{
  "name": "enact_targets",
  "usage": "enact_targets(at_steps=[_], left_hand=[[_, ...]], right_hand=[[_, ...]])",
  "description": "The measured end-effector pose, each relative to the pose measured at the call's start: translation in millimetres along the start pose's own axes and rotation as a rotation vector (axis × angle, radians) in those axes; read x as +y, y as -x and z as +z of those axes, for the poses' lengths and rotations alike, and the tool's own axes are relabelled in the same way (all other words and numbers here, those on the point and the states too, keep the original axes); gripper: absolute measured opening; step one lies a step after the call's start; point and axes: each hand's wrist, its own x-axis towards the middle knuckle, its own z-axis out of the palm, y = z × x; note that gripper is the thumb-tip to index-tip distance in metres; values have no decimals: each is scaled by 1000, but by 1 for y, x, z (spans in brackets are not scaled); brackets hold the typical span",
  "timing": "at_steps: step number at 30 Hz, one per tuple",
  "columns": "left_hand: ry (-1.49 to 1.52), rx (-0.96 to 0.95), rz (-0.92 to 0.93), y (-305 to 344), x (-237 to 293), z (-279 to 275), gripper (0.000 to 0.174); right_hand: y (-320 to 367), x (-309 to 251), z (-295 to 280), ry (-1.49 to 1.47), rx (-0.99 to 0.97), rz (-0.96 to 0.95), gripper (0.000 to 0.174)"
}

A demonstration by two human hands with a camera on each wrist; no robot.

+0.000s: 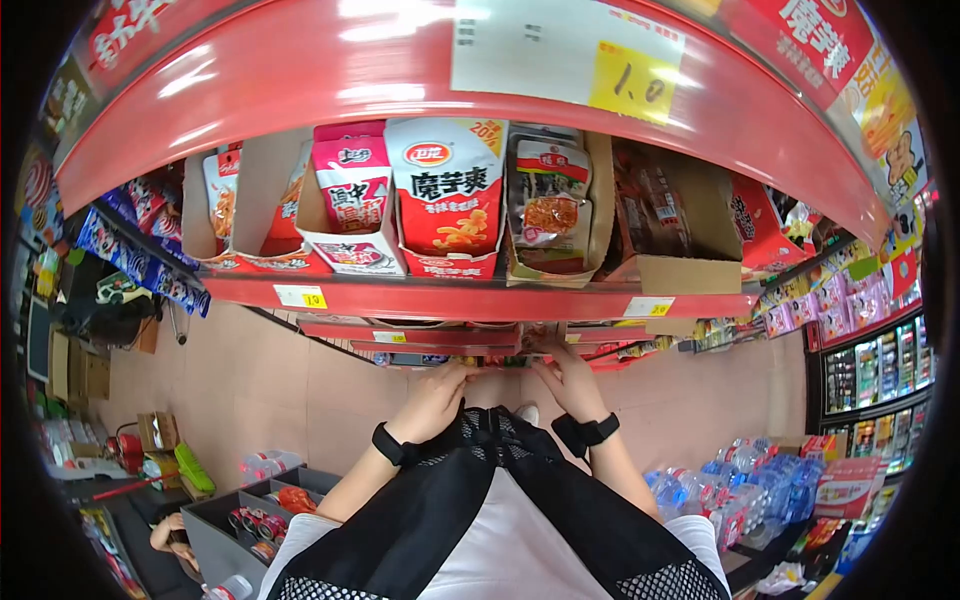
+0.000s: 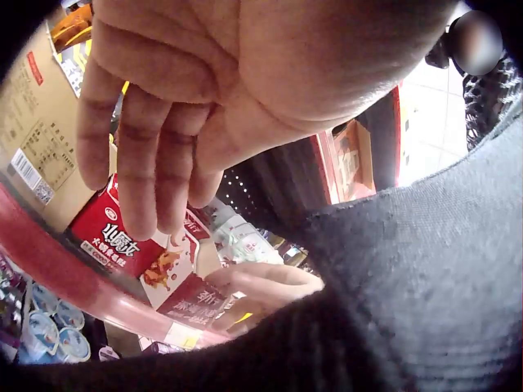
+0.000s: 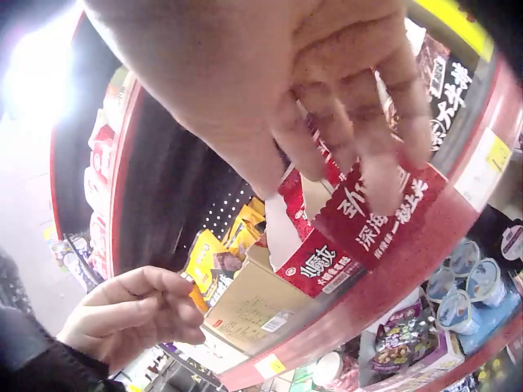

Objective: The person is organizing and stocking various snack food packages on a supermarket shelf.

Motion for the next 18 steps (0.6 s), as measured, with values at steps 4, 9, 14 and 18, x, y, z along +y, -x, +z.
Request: enact_targets(at_steps=[4, 9, 14, 18], left_hand=[[22, -7, -17, -2, -2, 0, 23], [-20, -15, -25, -2, 2, 3, 23], [-35, 32, -34, 1, 8, 12, 23], [-4, 78, -59, 4, 6, 21, 22]], right_hand=[[17, 25, 1, -268, 200, 207, 22], [-2, 39, 8, -636, 59, 540, 50], [-36, 54, 19, -1168, -179, 665, 54], [-39, 70, 28, -1169, -180, 664, 41]])
